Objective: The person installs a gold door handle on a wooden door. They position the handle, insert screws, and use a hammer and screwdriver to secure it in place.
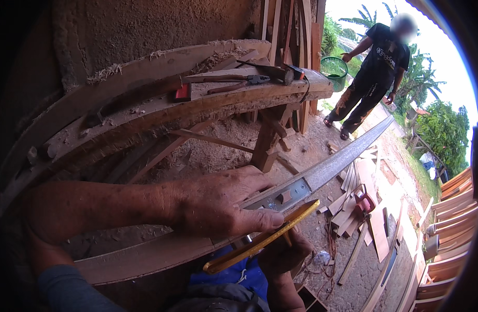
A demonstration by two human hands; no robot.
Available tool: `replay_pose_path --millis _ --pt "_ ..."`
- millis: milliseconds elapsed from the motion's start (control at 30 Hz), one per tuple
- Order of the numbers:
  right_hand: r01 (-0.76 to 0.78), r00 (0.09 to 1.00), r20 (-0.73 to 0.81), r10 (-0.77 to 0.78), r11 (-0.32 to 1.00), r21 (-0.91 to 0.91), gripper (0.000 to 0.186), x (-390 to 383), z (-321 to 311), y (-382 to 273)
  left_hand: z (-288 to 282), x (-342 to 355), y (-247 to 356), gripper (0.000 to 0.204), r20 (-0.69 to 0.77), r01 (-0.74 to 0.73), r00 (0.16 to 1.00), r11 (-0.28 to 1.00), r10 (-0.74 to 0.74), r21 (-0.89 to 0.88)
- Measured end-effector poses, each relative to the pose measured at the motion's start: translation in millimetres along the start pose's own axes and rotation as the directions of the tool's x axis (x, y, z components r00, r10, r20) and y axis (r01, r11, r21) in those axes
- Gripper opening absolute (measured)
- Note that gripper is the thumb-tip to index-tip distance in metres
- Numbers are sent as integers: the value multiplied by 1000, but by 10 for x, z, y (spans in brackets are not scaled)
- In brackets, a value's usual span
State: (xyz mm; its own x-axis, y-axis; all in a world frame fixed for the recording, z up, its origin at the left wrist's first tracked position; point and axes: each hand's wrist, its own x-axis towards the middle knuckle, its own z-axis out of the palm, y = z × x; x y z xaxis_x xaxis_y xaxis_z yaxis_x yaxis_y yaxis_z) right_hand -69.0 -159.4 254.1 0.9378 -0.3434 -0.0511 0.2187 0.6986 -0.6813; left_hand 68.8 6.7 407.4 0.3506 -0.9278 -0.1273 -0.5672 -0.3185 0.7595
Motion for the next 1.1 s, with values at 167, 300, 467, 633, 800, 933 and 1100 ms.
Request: replay_pose_path --millis 167,300,467,633,800,933,1100 --pt "-68 997 49 66 997 38 40 -30 85 31 17 -163 8 79 -41 33 999 999 -34 -27" --pt "-73 991 120 52 981 177 41 44 60 57 14 -90 -12 79 -47 -6 999 999 4 -42" --pt "-13 997 75 17 998 -60 41 -12 204 62 5 -217 22 79 -74 25 997 999 -24 21" --pt "136 991 46 -129 928 -346 42 -68 -13 52 -18 -46 1 82 16 25 1000 999 -24 -31" --pt "214 973 90 -212 684 -697 45 -110 -77 127 -17 -141 59 84 45 54 998 998 -53 -12" --pt "369 895 200 -398 411 -834 35 -151 -27 4 -66 15 66 79 65 49 997 999 -50 14" --pt "730 562 557 -611 48 -682 39 2 -159 64 -99 6 -128 53 50 62 997 961 -51 -268"
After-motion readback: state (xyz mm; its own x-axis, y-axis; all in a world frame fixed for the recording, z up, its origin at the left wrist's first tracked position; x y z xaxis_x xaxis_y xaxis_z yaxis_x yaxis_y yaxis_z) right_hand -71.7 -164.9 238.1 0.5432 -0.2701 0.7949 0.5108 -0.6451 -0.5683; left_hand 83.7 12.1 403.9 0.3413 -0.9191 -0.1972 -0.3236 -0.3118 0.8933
